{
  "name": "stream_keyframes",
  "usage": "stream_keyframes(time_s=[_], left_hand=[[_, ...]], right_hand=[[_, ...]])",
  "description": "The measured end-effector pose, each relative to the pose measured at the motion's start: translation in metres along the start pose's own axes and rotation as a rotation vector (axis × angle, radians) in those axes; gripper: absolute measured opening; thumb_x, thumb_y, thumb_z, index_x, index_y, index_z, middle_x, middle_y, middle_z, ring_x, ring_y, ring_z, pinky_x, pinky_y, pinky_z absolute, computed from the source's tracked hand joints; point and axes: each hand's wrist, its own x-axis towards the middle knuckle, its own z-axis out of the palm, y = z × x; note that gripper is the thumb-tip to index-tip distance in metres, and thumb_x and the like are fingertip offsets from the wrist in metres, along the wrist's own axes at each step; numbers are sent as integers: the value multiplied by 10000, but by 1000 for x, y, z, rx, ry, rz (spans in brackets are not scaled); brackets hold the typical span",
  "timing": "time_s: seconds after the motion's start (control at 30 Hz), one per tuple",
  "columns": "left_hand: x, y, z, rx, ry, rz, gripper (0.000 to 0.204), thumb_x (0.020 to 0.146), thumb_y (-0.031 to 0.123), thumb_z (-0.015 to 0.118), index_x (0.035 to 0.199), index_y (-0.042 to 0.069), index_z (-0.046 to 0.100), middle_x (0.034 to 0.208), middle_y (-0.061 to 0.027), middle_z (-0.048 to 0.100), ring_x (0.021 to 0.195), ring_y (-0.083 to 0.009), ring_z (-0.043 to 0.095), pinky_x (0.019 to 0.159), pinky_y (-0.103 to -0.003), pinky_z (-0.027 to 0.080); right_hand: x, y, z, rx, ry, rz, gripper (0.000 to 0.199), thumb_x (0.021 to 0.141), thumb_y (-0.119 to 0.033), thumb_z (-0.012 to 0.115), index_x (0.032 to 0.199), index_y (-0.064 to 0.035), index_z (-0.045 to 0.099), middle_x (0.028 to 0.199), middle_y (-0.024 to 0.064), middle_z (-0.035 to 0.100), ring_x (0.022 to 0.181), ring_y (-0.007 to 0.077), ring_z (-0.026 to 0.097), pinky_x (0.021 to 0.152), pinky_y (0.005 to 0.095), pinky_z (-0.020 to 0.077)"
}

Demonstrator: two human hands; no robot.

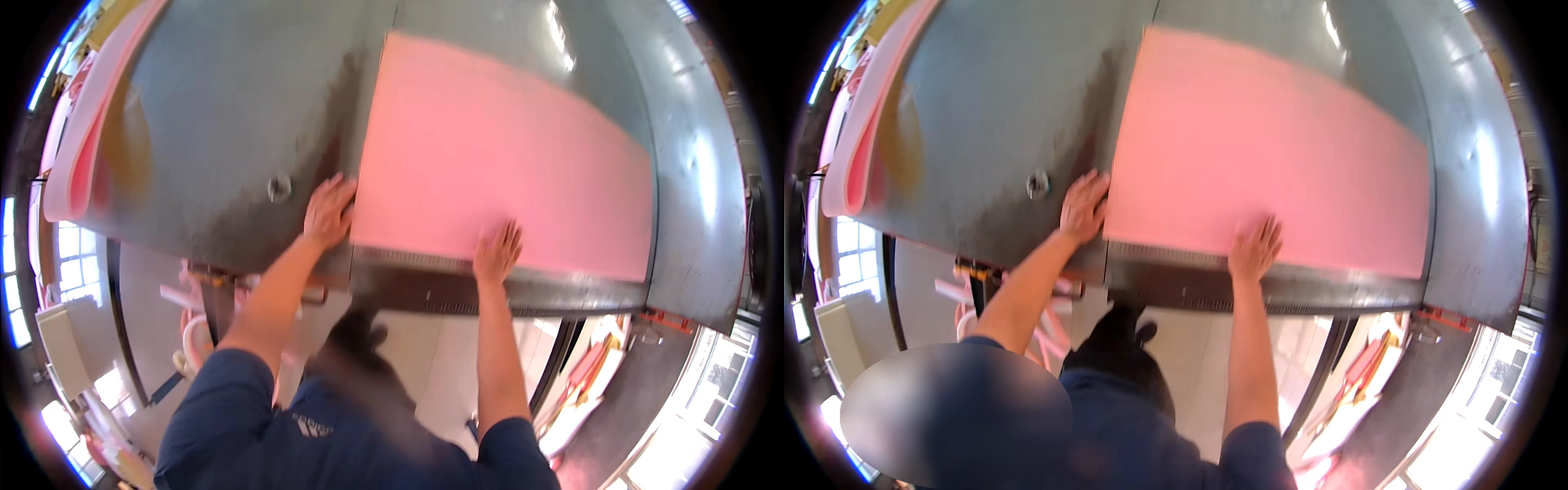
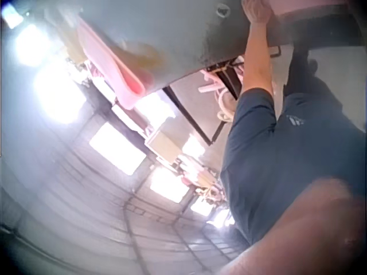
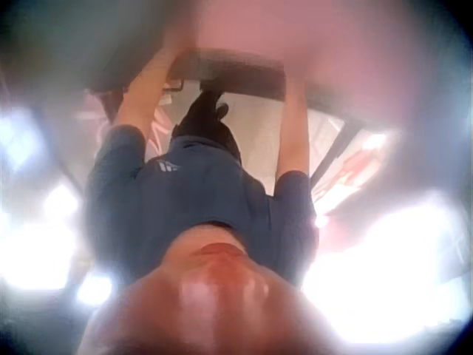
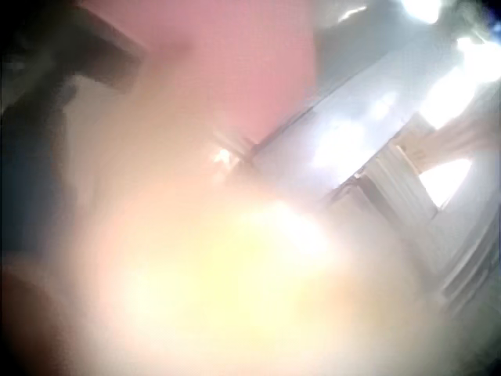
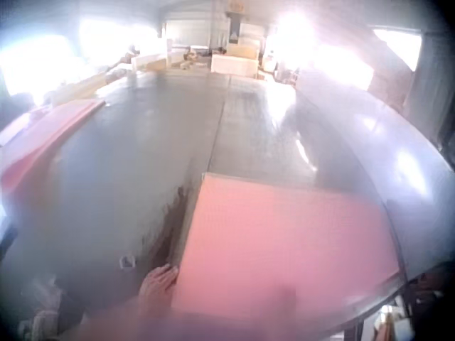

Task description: The person uses a manual hydraulic guillotine cutter to slice large pink foam sheets into smaller rectangular pieces. They repeatedly measure the foam with a tape measure, align it against the machine's guide, and press down the lever to make precise cuts. The cut pieces are stacked on the table as the process continues.

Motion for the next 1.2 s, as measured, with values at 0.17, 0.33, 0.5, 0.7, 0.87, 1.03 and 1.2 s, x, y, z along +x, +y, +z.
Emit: stream_keyframes(time_s=[0.17,0.33,0.5,0.7,0.87,1.03,1.2], left_hand=[[1,0,-3,45,-16,6,494,915,300,536,1377,125,512,1413,-67,522,1363,-269,405,1139,-436,285],[3,-9,-3,20,5,51,508,909,334,534,1368,117,515,1387,-94,544,1338,-284,435,1116,-445,313],[16,7,-6,35,33,-10,472,889,275,570,1318,79,559,1317,-130,588,1288,-313,487,1061,-455,378],[26,-7,6,-78,37,77,500,901,224,528,1362,33,517,1358,-165,552,1304,-354,466,1100,-437,332],[28,-13,24,57,-1,91,540,994,400,410,1386,36,488,1382,-106,551,1334,-333,442,1095,-445,317],[22,-22,35,72,-10,92,494,995,320,437,1405,48,472,1411,-86,527,1355,-317,421,1099,-446,310],[26,-15,32,63,20,97,489,996,330,433,1386,42,496,1394,-94,542,1342,-329,434,1094,-443,318]], right_hand=[[-26,11,14,-30,142,-152,658,957,-440,471,1467,-38,359,1533,129,350,1451,313,250,1178,515,152],[-26,12,31,-30,233,-140,623,921,-369,494,1440,-36,402,1511,119,389,1435,312,281,1181,515,143],[-23,7,20,58,231,-114,630,874,-325,514,1417,-17,426,1495,156,399,1428,322,293,1183,509,147],[-4,3,12,-4,74,-70,707,813,-356,567,1428,-43,415,1512,144,369,1443,318,257,1192,503,143],[-4,9,19,133,127,-42,747,828,-425,573,1447,-50,386,1513,129,363,1435,310,274,1186,502,158],[-8,12,19,93,121,-37,748,833,-424,590,1459,-76,376,1544,113,317,1450,304,242,1193,498,145],[-2,13,23,130,118,-35,731,842,-412,576,1458,-70,381,1538,116,334,1451,298,243,1194,500,137]])
